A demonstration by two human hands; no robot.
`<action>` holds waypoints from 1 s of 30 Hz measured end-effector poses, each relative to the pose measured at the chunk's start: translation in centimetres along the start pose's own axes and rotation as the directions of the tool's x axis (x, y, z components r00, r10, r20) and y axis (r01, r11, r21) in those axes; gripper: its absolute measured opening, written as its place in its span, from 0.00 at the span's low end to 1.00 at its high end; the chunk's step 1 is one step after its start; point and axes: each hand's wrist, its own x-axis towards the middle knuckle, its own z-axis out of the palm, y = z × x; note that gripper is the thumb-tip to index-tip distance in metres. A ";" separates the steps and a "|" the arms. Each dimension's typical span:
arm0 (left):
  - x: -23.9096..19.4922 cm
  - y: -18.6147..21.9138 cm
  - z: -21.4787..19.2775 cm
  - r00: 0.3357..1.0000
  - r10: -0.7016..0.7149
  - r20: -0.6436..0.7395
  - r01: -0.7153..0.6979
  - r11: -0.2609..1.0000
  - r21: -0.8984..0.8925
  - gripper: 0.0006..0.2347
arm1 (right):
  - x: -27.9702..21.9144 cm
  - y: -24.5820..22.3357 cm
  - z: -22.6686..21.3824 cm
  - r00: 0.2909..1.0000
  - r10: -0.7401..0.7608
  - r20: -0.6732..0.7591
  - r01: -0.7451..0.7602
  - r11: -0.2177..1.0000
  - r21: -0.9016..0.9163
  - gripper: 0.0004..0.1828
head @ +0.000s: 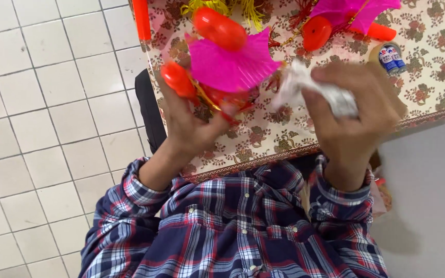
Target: Assembling battery-operated decorative toys by installing batteries and joining plastic components.
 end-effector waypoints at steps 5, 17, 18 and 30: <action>-1.0 -2.5 -0.2 0.973 -0.233 0.001 0.210 0.876 -0.433 0.37 | 0.9 1.9 2.3 0.961 0.005 0.275 0.033 0.991 -0.132 0.14; 0.0 -2.6 0.0 0.967 -0.190 0.171 0.252 0.820 -0.514 0.25 | 0.6 -0.5 2.3 0.955 0.048 0.292 -0.079 0.992 0.095 0.41; 0.0 -2.7 0.1 0.964 -0.143 0.223 0.235 0.849 -0.473 0.25 | 0.6 -0.7 2.2 0.959 0.039 0.279 -0.074 0.990 0.117 0.41; 7.0 2.7 2.8 0.856 -0.100 0.506 0.140 0.989 -0.041 0.20 | -0.4 0.7 0.1 0.964 0.245 -0.102 -0.170 0.865 0.473 0.34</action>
